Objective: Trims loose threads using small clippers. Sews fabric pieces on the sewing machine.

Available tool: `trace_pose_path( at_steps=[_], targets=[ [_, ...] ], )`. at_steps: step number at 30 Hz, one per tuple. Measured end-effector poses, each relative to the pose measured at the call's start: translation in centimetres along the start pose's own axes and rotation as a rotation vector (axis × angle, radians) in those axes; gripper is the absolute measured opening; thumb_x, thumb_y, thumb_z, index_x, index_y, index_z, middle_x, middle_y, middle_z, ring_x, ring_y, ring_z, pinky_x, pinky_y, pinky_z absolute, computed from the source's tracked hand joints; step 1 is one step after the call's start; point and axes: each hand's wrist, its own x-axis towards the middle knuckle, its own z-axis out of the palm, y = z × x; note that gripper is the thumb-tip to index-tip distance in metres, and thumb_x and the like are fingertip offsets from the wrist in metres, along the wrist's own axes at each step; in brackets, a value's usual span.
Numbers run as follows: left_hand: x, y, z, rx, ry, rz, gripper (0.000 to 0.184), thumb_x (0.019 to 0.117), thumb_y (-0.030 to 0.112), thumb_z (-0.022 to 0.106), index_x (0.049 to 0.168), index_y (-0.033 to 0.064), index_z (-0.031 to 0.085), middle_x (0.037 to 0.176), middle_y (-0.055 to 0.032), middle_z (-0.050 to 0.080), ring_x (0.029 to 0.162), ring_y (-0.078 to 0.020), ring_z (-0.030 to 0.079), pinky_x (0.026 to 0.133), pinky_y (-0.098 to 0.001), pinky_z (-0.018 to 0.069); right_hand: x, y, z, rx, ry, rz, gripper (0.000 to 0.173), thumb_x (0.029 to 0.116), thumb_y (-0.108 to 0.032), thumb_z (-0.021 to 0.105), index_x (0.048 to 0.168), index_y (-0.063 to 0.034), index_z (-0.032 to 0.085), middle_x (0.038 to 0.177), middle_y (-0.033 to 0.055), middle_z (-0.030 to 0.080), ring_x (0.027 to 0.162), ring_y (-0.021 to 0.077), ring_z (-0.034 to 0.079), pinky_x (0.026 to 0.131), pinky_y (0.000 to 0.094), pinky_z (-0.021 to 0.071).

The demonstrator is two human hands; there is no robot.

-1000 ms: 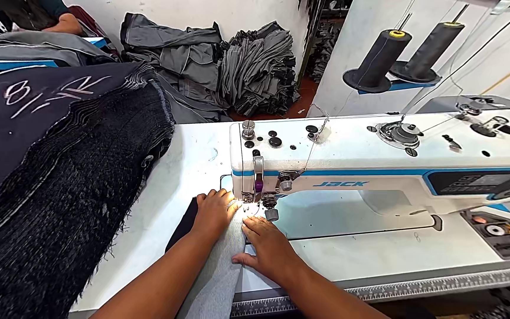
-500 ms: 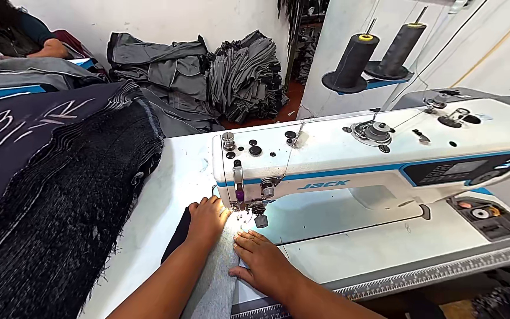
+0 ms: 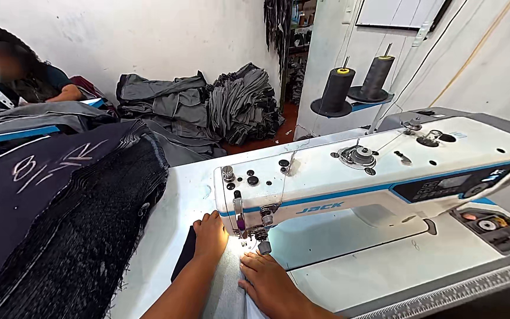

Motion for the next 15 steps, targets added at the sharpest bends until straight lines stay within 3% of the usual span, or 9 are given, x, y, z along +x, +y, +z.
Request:
trace_pose_path(
  at_steps=[2, 9, 15],
  targets=[
    [0.4, 0.2, -0.4, 0.018, -0.060, -0.047, 0.029, 0.1003, 0.018, 0.059, 0.119, -0.0005, 0.072, 0.121, -0.0166, 0.070, 0.120, -0.0372, 0.061, 0.106, -0.0594, 0.0369, 0.1, -0.2, -0.3, 0.009, -0.037, 0.039, 0.033, 0.1022, -0.021, 0.056, 0.118, 0.0024, 0.073, 0.129, 0.0153, 0.070, 0.126, 0.0321, 0.064, 0.109, 0.0520, 0.0463],
    [1.3, 0.7, -0.8, 0.084, -0.150, -0.117, 0.032, 0.1020, 0.019, 0.057, 0.125, 0.0011, 0.069, 0.128, -0.0142, 0.067, 0.125, -0.0333, 0.058, 0.108, -0.0561, 0.0357, 0.3, 0.1, 0.3, -0.042, 0.033, 0.045, 0.030, 0.1001, -0.020, 0.056, 0.113, -0.0011, 0.075, 0.123, 0.0112, 0.073, 0.120, 0.0309, 0.068, 0.101, 0.0557, 0.0503],
    [1.1, 0.8, -1.0, 0.044, -0.145, -0.149, 0.030, 0.1030, 0.017, 0.055, 0.125, 0.0010, 0.069, 0.127, -0.0152, 0.067, 0.125, -0.0340, 0.058, 0.107, -0.0556, 0.0368, 0.3, 0.0, -0.6, 0.029, -0.111, 0.108, 0.050, 0.1038, -0.042, 0.052, 0.124, 0.0000, 0.070, 0.135, 0.0136, 0.067, 0.133, 0.0324, 0.059, 0.110, 0.0572, 0.0413]
  ],
)
